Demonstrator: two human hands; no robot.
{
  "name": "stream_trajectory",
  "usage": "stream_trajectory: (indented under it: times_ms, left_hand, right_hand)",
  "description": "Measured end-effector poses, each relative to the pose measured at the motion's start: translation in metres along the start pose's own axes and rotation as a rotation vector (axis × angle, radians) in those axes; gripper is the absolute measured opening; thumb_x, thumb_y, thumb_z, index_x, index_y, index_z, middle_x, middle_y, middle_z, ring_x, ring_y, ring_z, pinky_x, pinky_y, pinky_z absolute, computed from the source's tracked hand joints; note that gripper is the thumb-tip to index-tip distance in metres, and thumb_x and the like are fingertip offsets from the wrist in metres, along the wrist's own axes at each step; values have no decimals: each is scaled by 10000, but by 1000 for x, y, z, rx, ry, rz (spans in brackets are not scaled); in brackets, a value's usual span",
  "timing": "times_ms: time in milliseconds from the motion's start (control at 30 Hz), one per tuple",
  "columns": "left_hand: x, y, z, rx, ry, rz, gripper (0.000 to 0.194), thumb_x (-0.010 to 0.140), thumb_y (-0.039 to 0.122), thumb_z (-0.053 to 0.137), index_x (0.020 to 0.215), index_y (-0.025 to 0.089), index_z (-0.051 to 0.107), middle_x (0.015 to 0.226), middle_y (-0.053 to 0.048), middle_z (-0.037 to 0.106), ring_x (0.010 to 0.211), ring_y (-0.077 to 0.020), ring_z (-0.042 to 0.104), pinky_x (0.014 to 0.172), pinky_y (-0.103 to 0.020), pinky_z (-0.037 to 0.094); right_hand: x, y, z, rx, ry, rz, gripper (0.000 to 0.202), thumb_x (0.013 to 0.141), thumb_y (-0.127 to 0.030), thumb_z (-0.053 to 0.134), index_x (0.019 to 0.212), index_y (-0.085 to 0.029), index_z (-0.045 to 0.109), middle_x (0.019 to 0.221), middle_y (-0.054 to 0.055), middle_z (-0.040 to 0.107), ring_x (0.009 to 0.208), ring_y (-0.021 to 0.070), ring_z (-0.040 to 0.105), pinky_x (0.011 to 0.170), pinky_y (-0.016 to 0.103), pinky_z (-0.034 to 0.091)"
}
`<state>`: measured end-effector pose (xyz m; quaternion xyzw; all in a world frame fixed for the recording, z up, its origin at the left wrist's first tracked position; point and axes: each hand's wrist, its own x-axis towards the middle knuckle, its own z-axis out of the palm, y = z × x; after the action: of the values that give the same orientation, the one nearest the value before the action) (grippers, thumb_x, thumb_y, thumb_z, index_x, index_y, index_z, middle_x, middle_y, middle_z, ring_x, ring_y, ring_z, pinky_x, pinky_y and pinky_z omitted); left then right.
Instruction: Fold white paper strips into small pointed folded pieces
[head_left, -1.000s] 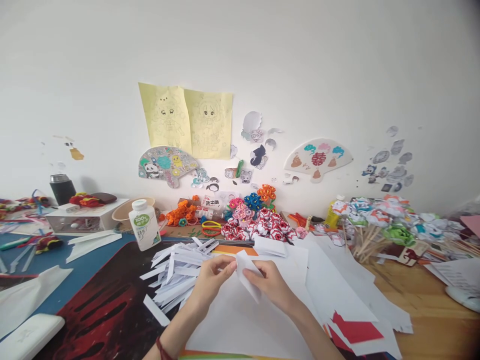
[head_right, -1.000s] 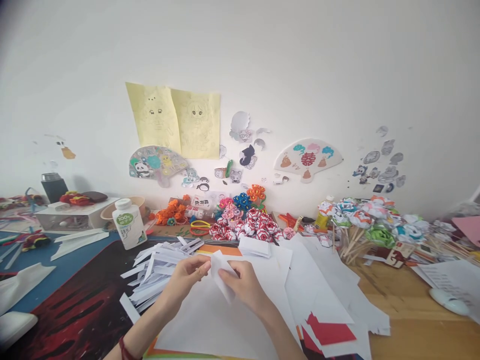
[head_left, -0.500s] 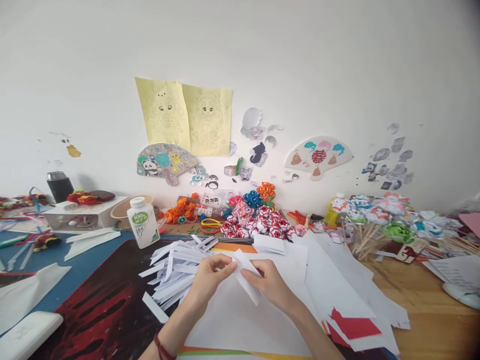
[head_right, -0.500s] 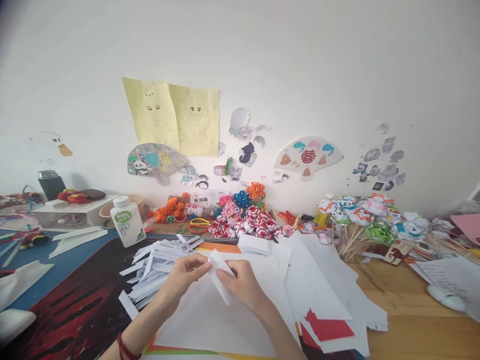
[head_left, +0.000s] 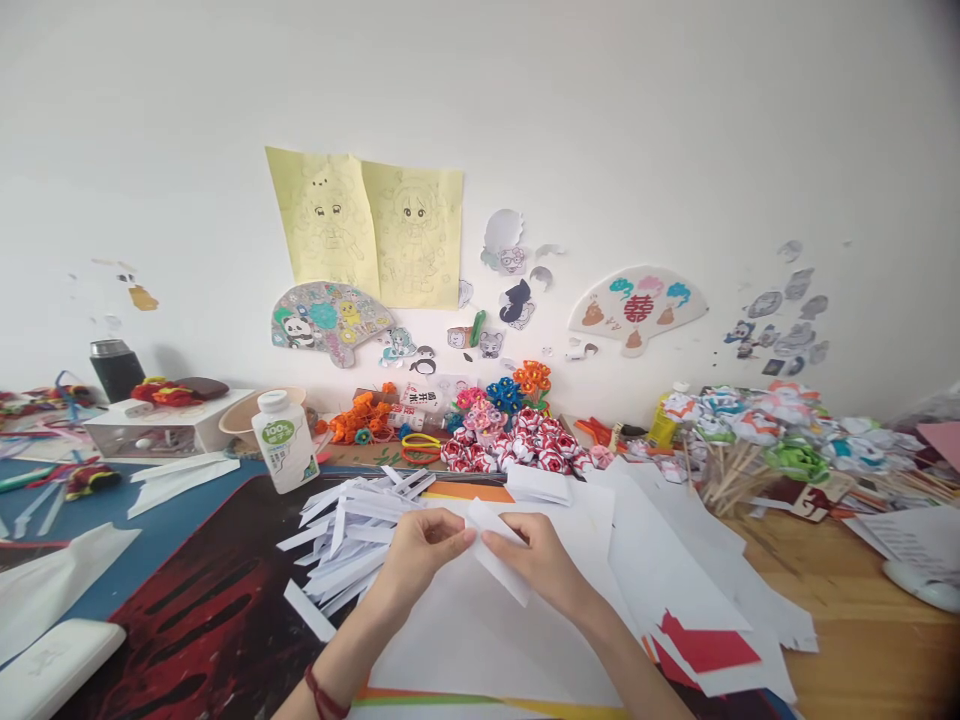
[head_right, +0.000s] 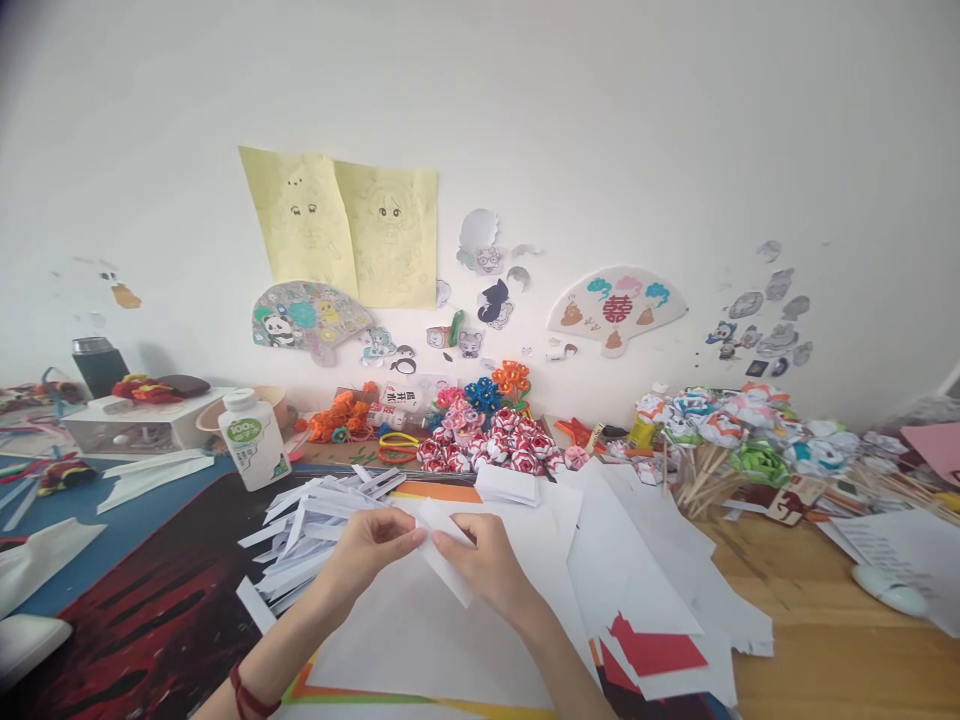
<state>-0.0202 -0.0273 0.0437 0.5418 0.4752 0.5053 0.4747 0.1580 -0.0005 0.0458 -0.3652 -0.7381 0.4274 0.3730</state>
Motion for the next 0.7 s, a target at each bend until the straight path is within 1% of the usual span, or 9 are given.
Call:
stream_trajectory:
  times_ms: [100,233,300,400,567,700]
  left_hand:
    - [-1,2,0,0,1,-10,314,633,417,774,635,124,660,585,2,598,548,-108,495,531,-217,344]
    - [0,2,-1,5,1,-15,324,605,414,789,614,131,632,565,22,559,536,-96,465,515,-211,320]
    - [0,0,-1,-4,-11,-19,327,593,408,796,615,129,627,567,23,555,537,-95,463,518,-210,322]
    - [1,-2,-2,0,-35,-23,335,579,405,805,613,125,624,558,23,548,528,-92,456,512,-209,317]
    - [2,-2,-2,75,-37,5,353,611,446,774,616,127,623,540,27,527,516,-90,434,502,-209,298]
    - [2,0,-2,113,-54,34,368,657,499,716,665,135,664,610,-9,598,581,-128,502,555,-226,362]
  right_hand:
    - [0,2,0,-22,9,-9,390,813,-463,542,572,-160,488,577,-30,347,559,106,307,496,236,218]
    - [0,5,-1,-70,24,-33,429,819,-394,544,543,-191,285,594,-48,217,559,94,234,506,246,179]
    - [1,7,-1,-90,22,-46,444,824,-370,542,566,-200,222,614,-49,178,565,92,212,510,250,166]
    - [3,10,0,-114,11,-65,443,833,-372,528,582,-205,204,629,-48,170,573,92,206,513,252,160]
    - [5,12,1,-152,33,-81,450,828,-356,528,588,-207,177,633,-49,153,574,93,199,519,256,154]
    - [4,9,0,-129,53,-48,441,824,-356,529,575,-208,197,627,-47,169,572,95,208,518,259,161]
